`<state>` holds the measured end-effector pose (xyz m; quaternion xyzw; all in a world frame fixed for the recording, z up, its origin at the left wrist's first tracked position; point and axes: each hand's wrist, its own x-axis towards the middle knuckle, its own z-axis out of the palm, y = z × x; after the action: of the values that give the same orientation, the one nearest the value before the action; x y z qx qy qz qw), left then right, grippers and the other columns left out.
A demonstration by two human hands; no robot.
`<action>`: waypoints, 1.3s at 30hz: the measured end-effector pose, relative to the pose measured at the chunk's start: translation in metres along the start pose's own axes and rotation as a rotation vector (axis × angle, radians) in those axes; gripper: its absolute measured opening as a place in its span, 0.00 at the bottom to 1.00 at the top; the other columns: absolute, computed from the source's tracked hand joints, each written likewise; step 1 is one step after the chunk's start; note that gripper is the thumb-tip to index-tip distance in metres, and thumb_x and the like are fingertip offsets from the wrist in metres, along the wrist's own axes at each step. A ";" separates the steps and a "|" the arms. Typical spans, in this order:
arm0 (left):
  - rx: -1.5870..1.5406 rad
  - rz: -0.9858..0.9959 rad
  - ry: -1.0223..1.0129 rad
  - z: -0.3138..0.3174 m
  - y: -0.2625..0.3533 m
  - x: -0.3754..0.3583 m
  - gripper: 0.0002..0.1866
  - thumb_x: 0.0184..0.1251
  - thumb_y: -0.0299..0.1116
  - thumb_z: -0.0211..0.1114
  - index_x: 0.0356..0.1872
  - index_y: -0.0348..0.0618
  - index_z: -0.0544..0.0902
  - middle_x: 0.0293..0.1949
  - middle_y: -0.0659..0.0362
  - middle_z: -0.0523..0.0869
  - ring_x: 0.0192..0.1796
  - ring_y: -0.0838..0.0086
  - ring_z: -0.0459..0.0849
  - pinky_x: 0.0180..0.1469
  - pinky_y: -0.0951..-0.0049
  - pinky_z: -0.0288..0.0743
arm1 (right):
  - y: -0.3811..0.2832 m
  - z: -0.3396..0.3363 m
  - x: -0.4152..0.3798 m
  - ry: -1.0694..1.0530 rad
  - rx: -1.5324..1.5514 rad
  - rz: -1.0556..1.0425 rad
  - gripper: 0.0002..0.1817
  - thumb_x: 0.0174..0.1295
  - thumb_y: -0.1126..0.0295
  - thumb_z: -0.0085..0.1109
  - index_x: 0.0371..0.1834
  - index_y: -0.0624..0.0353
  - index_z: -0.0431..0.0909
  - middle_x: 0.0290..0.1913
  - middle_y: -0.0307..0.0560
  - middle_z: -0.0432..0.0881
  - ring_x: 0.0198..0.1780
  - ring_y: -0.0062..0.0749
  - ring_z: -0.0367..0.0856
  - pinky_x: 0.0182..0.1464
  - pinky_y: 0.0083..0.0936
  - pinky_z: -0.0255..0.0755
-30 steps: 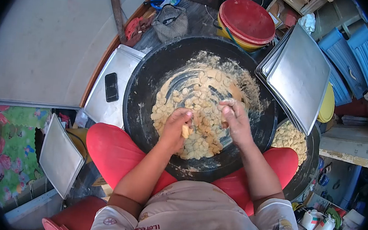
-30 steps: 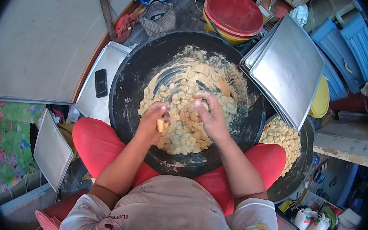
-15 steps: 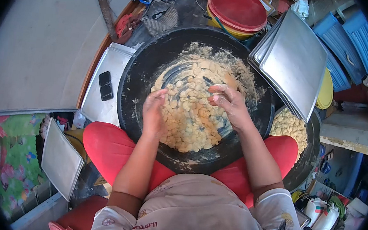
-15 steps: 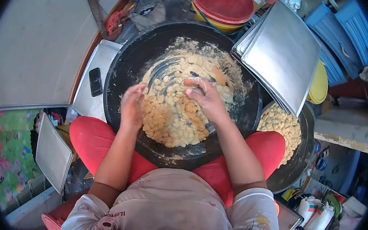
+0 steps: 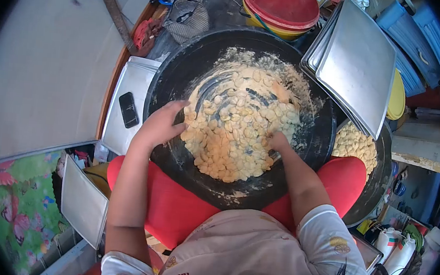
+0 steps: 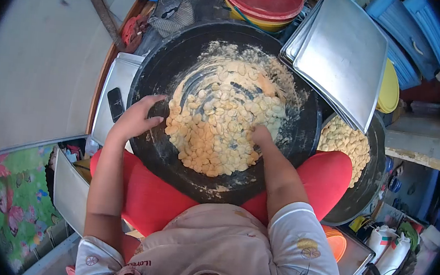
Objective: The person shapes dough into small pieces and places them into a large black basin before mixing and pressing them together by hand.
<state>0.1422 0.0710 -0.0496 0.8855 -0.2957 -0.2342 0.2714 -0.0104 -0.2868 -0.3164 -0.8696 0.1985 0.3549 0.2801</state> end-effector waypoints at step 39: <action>-0.190 -0.162 -0.200 0.022 -0.063 0.049 0.25 0.58 0.40 0.62 0.53 0.35 0.73 0.52 0.42 0.76 0.55 0.51 0.75 0.58 0.64 0.66 | -0.139 0.064 0.076 -0.126 -0.677 -0.451 0.35 0.62 0.40 0.40 0.70 0.42 0.55 0.72 0.52 0.52 0.74 0.49 0.43 0.66 0.68 0.25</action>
<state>0.1897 0.0744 -0.1178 0.8490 -0.2254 -0.3691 0.3035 0.0838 -0.1510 -0.3618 -0.9109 -0.1428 0.3825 0.0606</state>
